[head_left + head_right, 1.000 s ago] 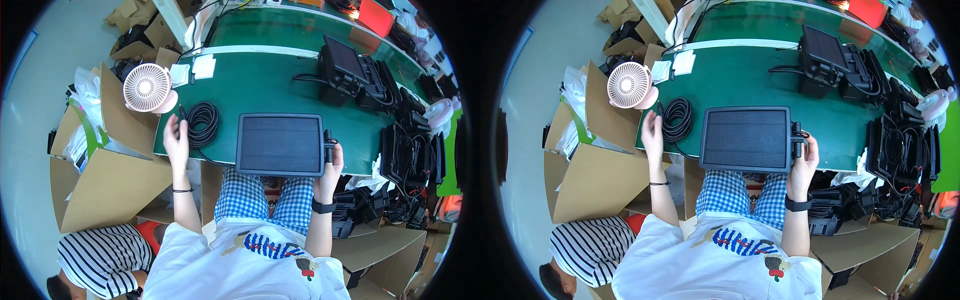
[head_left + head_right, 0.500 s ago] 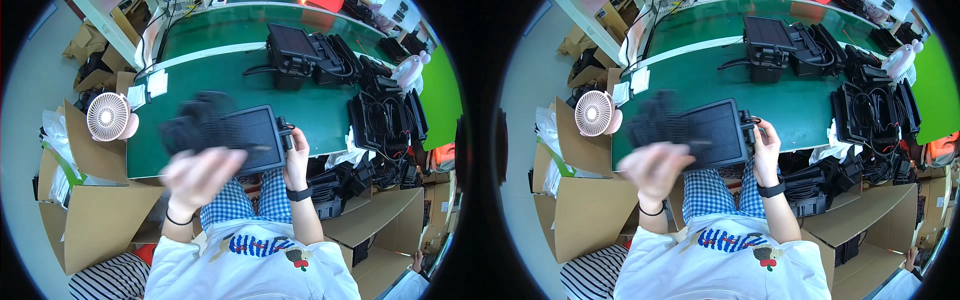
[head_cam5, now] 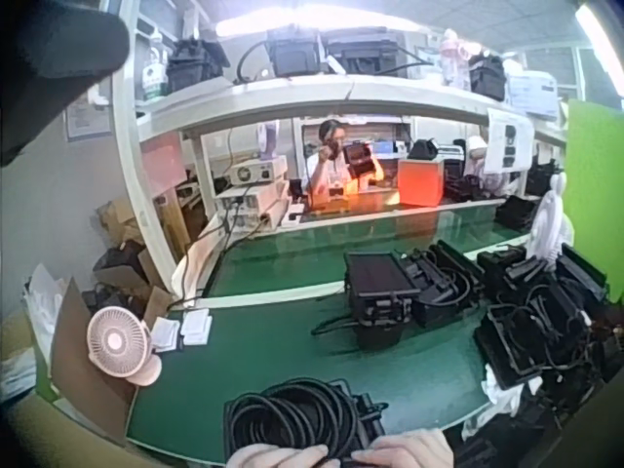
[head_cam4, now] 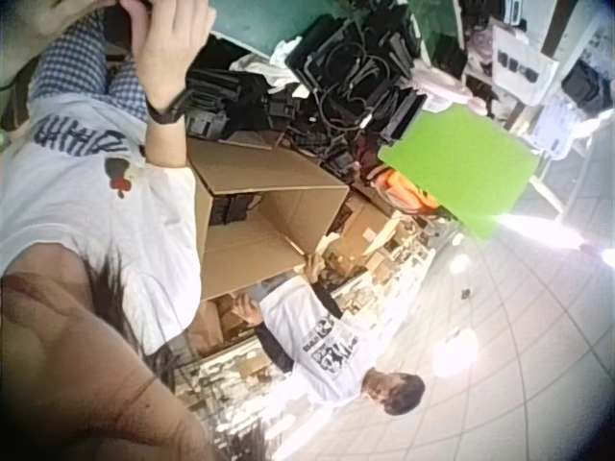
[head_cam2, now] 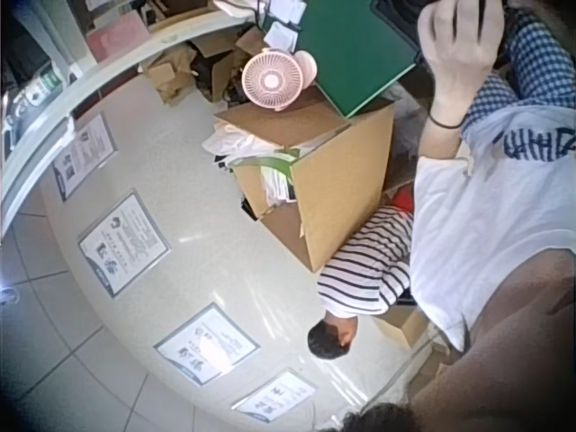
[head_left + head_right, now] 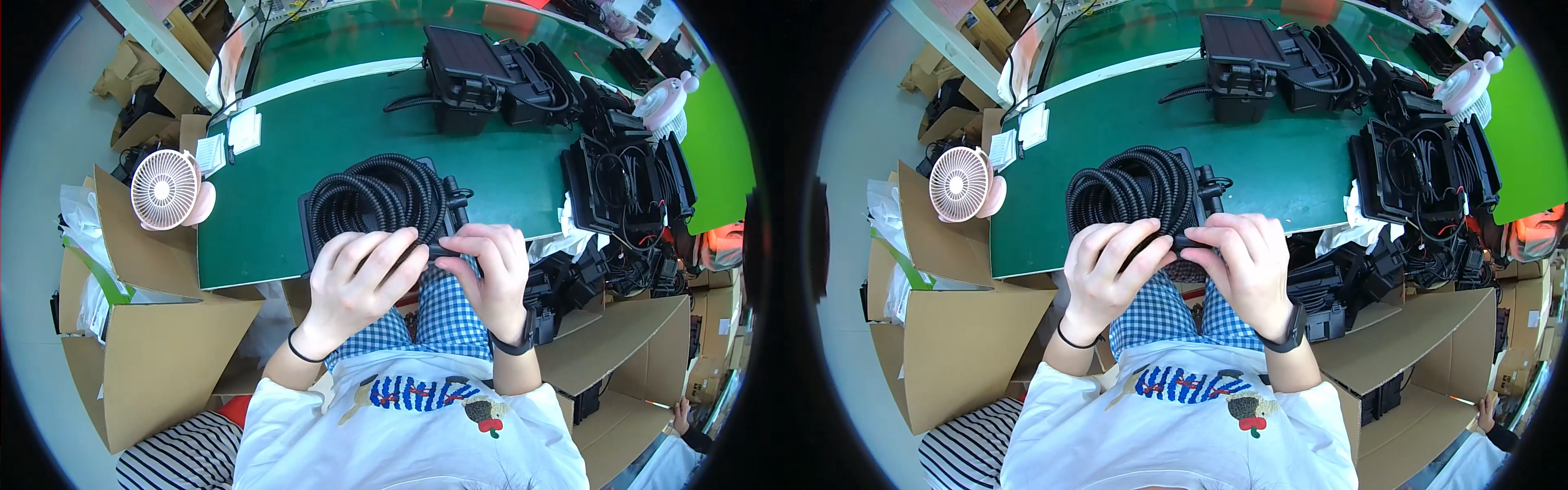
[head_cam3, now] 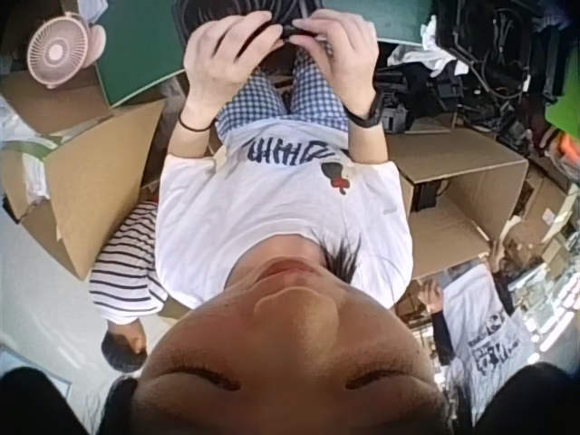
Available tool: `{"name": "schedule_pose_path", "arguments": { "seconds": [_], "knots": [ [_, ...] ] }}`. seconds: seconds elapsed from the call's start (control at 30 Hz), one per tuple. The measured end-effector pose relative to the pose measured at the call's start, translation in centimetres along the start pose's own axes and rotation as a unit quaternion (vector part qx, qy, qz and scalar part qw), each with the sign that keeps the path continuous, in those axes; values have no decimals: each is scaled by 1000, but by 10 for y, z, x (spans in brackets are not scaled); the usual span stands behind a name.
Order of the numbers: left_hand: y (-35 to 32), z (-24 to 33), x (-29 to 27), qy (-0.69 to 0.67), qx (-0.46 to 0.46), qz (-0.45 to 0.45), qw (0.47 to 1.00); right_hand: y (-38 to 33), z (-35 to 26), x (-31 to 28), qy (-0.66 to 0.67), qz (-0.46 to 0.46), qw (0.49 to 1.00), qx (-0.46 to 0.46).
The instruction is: Assembling components into plastic enclosures and packing them into a larger box in an electronics workshop.
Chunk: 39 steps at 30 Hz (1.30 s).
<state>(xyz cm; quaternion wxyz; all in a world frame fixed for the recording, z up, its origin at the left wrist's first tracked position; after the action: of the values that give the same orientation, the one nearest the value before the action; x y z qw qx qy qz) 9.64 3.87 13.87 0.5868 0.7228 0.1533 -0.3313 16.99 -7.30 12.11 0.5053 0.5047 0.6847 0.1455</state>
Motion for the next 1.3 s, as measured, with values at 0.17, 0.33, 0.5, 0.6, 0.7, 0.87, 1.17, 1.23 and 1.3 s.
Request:
{"name": "schedule_pose_path", "arguments": {
  "seconds": [0.17,0.33,0.5,0.6,0.7,0.87,1.17,1.23,1.3],
  "knots": [
    [-2,-5,-3,2,-36,10,999,0,-17,-4,0,4,1000,-12],
    [-7,-12,-4,-70,-38,25,997,-2,-11,7,33,-52,997,35],
    [-10,-19,-2,-102,-67,5,992,-6,-11,12,-12,-50,998,45],
    [-10,-25,-9,-141,-94,62,983,-5,-13,16,-64,-50,996,44],
    [-10,-26,-8,-139,-101,64,983,3,-17,16,-116,-61,990,49],
    [-34,-25,-11,-129,-109,41,985,19,-56,-7,-74,19,996,-52],
    [-194,-114,21,-178,-468,242,831,9,-105,150,-147,-277,929,-197],
    [-183,-137,63,-37,-397,8,917,18,-103,155,-468,-230,848,-97],
    [-196,-146,73,-108,-393,17,913,14,-106,162,-515,-197,813,-188]
  ]
}}
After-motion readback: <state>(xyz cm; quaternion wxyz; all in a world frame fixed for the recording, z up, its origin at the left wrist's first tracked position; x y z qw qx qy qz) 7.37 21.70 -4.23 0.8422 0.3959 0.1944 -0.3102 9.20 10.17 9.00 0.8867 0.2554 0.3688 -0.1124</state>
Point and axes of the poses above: each hand's wrist, its own y-axis towards the middle knuckle, its own x-axis out of the palm, z = x × y, the point moved 10 cm from there along y, towards the middle knuckle, and after that the axes turned 1 degree about z, right-handed, at the moved point
